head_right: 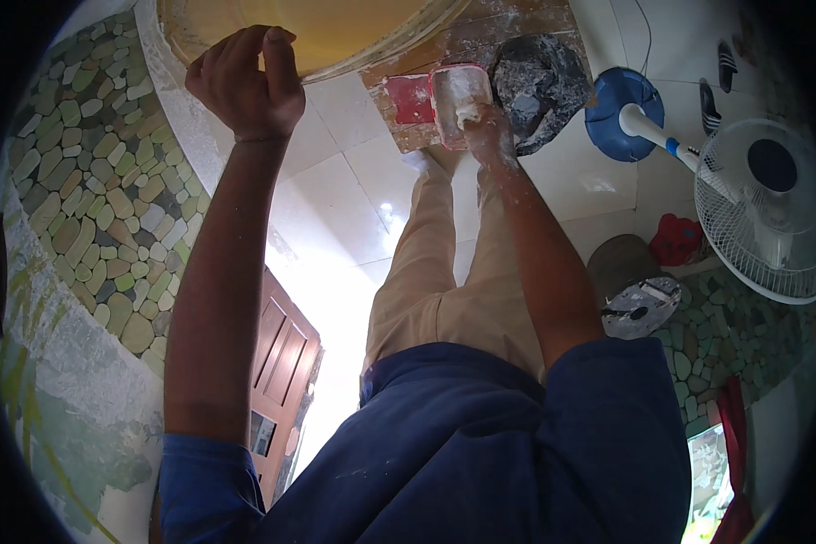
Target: The recorder mixes putty in a bucket and then uses a scraper to apply the putty to a wall for repair.
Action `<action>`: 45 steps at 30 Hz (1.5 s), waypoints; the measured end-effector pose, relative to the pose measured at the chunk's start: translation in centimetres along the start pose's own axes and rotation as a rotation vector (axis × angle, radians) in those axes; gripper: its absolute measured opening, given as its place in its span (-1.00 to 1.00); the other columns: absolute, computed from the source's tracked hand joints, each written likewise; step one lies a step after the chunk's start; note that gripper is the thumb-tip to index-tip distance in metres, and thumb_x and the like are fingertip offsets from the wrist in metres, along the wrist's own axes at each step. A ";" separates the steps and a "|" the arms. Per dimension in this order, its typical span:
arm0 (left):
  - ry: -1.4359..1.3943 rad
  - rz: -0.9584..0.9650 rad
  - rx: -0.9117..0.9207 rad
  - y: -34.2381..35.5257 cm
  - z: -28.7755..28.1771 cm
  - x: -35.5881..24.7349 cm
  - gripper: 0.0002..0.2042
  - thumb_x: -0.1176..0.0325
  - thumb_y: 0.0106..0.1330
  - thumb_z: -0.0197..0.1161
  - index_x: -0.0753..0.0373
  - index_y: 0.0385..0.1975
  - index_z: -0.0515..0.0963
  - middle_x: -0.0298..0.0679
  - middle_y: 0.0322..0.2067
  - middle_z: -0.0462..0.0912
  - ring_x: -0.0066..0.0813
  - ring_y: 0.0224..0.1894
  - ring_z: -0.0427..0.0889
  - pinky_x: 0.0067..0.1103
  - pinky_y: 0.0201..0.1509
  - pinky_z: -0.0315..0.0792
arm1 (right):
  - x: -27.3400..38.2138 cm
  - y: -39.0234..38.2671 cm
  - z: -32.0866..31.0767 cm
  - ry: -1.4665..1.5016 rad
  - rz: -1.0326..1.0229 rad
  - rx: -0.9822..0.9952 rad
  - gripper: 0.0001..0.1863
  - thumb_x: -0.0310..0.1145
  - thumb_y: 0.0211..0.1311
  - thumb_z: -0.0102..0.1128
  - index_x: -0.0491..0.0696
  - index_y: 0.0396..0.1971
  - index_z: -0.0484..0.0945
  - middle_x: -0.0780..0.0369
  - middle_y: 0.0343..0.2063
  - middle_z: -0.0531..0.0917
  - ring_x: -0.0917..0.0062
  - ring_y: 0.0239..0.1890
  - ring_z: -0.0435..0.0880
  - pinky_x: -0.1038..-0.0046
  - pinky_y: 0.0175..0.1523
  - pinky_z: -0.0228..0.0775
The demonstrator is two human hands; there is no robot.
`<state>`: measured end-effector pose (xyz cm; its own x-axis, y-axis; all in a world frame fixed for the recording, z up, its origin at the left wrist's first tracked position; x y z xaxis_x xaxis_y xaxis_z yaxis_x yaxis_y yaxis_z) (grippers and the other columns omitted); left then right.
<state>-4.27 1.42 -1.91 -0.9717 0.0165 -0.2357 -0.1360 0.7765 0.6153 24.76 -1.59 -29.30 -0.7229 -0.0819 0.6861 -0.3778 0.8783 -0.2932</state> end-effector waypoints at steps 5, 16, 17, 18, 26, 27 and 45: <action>0.043 -0.020 0.013 0.0 -0.1 0.0 -0.82 0.19 0.12 0.14 0.08 -0.62 0.59 -0.41 -0.60 0.64 -0.43 -0.40 0.58 -0.35 0.00 0.13 | 1.4 0.2 -1.1 0.040 0.127 0.043 -0.73 -0.33 -0.02 0.21 -0.20 -0.35 0.61 -0.05 -0.36 0.66 0.04 -0.26 0.65 0.19 -0.11 0.49; 0.031 -0.018 -0.017 0.1 0.0 -0.1 -0.81 0.18 0.12 0.14 0.08 -0.63 0.58 -0.41 -0.62 0.62 -0.43 -0.40 0.58 -0.36 0.01 0.14 | 2.4 1.1 -1.1 -0.086 0.107 0.087 -0.67 -0.32 -0.05 0.17 -0.20 -0.28 0.61 -0.08 -0.25 0.64 0.02 -0.15 0.62 0.15 0.00 0.46; 0.030 -0.022 -0.012 0.1 0.0 -0.1 -0.81 0.18 0.12 0.14 0.08 -0.63 0.58 -0.40 -0.62 0.62 -0.43 -0.40 0.58 -0.35 0.01 0.14 | 2.1 1.1 -0.7 -0.120 0.139 0.137 -0.68 -0.33 -0.05 0.17 -0.19 -0.28 0.61 -0.07 -0.24 0.64 0.02 -0.16 0.62 0.15 -0.01 0.46; 0.016 -0.029 -0.007 0.1 0.0 0.0 -0.81 0.18 0.12 0.13 0.08 -0.63 0.58 -0.40 -0.62 0.62 -0.43 -0.40 0.58 -0.35 0.01 0.14 | 2.0 1.1 -0.6 -0.113 0.139 0.138 -0.68 -0.33 -0.05 0.17 -0.19 -0.28 0.61 -0.07 -0.24 0.64 0.02 -0.16 0.62 0.15 -0.01 0.46; 0.042 0.009 -0.029 0.2 -0.1 0.0 -0.79 0.18 0.15 0.12 0.04 -0.65 0.59 -0.45 -0.62 0.63 -0.49 -0.41 0.59 -0.41 -0.02 0.13 | 3.2 1.4 -1.1 -0.051 0.075 -0.027 -0.67 -0.33 0.01 0.23 -0.14 -0.19 0.58 -0.02 -0.29 0.66 0.07 -0.19 0.65 0.17 -0.04 0.50; 0.066 0.022 -0.013 0.1 -0.1 -0.1 -0.78 0.19 0.19 0.10 0.01 -0.65 0.59 -0.50 -0.60 0.64 -0.54 -0.40 0.59 -0.47 -0.05 0.11 | 3.6 1.6 -1.3 -0.040 0.047 -0.031 -0.67 -0.33 0.01 0.23 -0.14 -0.19 0.58 -0.02 -0.29 0.66 0.07 -0.19 0.65 0.17 -0.04 0.50; -0.083 -0.077 -0.019 1.7 -1.4 -1.8 -0.77 0.27 0.13 0.13 0.19 -0.72 0.44 -0.27 -0.69 0.48 -0.34 -0.54 0.43 -0.38 -0.18 0.15 | -1.4 0.7 0.6 0.195 0.268 0.111 -0.61 -0.45 -0.13 0.10 -0.20 -0.20 0.59 0.09 -0.29 0.65 0.30 -0.19 0.64 0.37 -0.01 0.47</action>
<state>-3.02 1.85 0.61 -0.9390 0.0095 -0.3437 -0.2143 0.7655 0.6067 25.21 -1.16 -30.87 -0.6851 0.2456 0.6857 -0.2575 0.7989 -0.5435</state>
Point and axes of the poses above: each hand's wrist, its own y-axis towards the middle knuckle, its own z-axis out of the palm, x = y × z, the point moved 5 cm from there along y, towards the middle knuckle
